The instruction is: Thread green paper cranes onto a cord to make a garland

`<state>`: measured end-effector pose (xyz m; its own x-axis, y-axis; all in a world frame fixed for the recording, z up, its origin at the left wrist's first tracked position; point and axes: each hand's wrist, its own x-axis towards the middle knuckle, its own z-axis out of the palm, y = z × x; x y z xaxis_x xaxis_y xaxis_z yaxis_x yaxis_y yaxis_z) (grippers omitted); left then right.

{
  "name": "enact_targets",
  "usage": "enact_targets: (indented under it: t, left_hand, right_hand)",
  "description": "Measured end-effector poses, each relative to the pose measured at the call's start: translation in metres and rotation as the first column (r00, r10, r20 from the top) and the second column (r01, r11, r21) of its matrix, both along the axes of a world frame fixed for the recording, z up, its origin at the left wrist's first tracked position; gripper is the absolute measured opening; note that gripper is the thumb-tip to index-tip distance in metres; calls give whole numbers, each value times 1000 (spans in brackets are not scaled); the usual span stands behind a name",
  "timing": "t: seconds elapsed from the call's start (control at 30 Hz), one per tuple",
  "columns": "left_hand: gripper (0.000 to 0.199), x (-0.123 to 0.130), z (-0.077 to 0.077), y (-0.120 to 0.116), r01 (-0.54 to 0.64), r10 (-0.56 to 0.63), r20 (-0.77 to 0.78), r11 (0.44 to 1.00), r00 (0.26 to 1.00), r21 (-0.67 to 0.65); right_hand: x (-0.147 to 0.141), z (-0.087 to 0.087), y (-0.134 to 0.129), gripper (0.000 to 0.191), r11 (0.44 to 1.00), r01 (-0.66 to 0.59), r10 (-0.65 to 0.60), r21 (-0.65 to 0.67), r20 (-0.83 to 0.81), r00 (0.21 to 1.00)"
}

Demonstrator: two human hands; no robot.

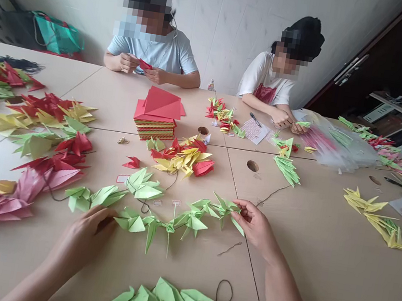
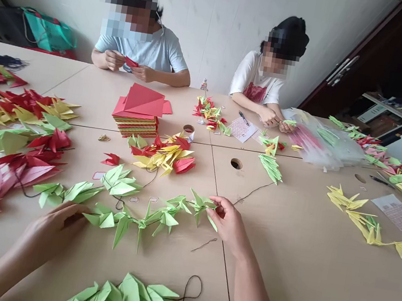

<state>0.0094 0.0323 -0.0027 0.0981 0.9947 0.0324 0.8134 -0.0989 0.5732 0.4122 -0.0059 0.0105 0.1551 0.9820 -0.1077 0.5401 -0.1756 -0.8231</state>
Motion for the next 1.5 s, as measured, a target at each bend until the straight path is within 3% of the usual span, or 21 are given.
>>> enact_targets:
  t: [0.17,0.27,0.47,0.57,0.7,0.83,0.97,1.23,1.37,1.5]
  left_hand:
    - [23,-3,-1,2,-116,116,28,993,993,-10]
    - [29,-6,1,7,-191,205,153,976,967,-103]
    - [35,-19,-9,14,-222,273,366,959,890,-175]
    - [41,-21,-13,13,-256,313,391,948,866,-191]
    - [48,-11,-5,14,-228,321,388,937,864,-266]
    - [43,-5,1,14,-187,275,350,946,895,-265]
    - [36,-5,-1,14,-154,229,337,960,913,-235]
    - [33,-3,-2,13,-135,205,368,969,907,-206]
    - [29,-2,-1,13,-113,173,362,977,916,-182]
    - [27,1,1,12,-98,153,379,982,913,-162]
  right_hand:
    - [-1,2,1,36,998,52,-52,18,16,999]
    - [2,2,2,36,996,87,-87,26,27,996]
    - [13,4,2,30,988,151,-153,32,86,984]
    - [18,4,1,27,988,151,-153,29,126,980]
    - [19,3,0,23,989,123,-138,87,198,970]
    - [10,4,0,29,962,43,-122,268,283,951]
    - [-2,8,0,17,919,-126,-33,374,391,920]
    - [-12,14,0,22,863,-251,-8,438,508,861]
    - [-24,13,-2,31,842,-386,86,377,612,786]
    - [-31,12,-2,34,845,-397,84,357,646,759]
